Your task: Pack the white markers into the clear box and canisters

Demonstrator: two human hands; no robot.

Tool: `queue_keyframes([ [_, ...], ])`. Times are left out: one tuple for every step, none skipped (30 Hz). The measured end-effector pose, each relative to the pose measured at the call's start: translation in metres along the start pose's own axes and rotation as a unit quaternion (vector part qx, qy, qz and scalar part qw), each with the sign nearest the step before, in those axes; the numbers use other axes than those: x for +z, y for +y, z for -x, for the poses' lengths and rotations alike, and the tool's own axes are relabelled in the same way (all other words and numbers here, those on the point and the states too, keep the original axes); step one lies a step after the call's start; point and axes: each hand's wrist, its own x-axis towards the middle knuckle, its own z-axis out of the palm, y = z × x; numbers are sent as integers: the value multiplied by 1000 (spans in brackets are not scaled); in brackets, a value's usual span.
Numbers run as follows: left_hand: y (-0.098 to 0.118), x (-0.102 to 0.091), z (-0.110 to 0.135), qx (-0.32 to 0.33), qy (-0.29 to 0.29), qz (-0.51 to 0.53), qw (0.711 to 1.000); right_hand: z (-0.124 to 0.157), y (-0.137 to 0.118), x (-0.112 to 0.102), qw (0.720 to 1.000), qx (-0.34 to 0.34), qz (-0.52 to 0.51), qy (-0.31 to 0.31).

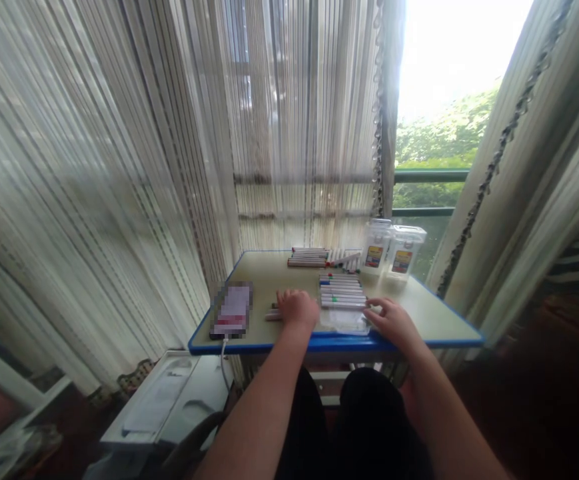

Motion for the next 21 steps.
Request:
queue_keyframes([
  [0,0,0,-7,-4,-2,1000,0,0,0,1000,0,-4,0],
  [0,0,0,-14,-10,-2,1000,0,1,0,1000,0,-7,-1],
  [0,1,0,-18,-14,-2,1000,0,1,0,1000,1,-10,0],
  [0,1,-1,-20,-16,-2,1000,-1,1,0,1000,2,-12,0],
  [0,1,-1,-21,-16,-1,1000,-1,0,0,1000,3,-13,1],
  [-1,1,-1,-21,-16,0,1000,-1,0,-1,1000,3,-13,2],
  [-1,1,-2,-21,-16,1,1000,-1,-1,-1,1000,4,-13,4],
  [-1,2,-2,-21,-17,3,1000,0,-2,-2,1000,4,-13,6],
  [-2,2,-3,-22,-18,5,1000,0,-3,-3,1000,3,-13,7],
  [-2,2,-3,-23,-20,7,1000,0,-4,-3,1000,3,-12,8],
  [-2,2,-4,-25,-20,9,999,0,-4,-4,1000,3,-12,9],
  [-2,2,-4,-26,-16,10,999,0,-5,-4,1000,2,-11,11],
  [-1,2,-5,-26,-10,13,1000,0,-5,-5,1000,1,-11,12],
  [-1,2,-5,-25,-1,16,1000,0,-6,-5,1000,-1,-12,13],
  [0,2,-5,-21,10,21,1000,0,-6,-5,1000,-2,-12,13],
  [1,2,-4,-13,22,27,999,0,-5,-5,1000,-3,-12,12],
  [1,2,-4,0,37,35,999,0,-5,-5,1000,-2,-12,12],
  [2,2,-3,18,53,45,997,0,-4,-4,1000,-2,-11,12],
  [3,1,-2,42,69,56,995,0,-4,-4,1000,0,-10,12],
  [4,0,-1,71,84,68,992,0,-3,-3,1000,0,-8,11],
  [5,0,0,101,100,81,986,0,-2,-2,1000,-3,-5,9],
])
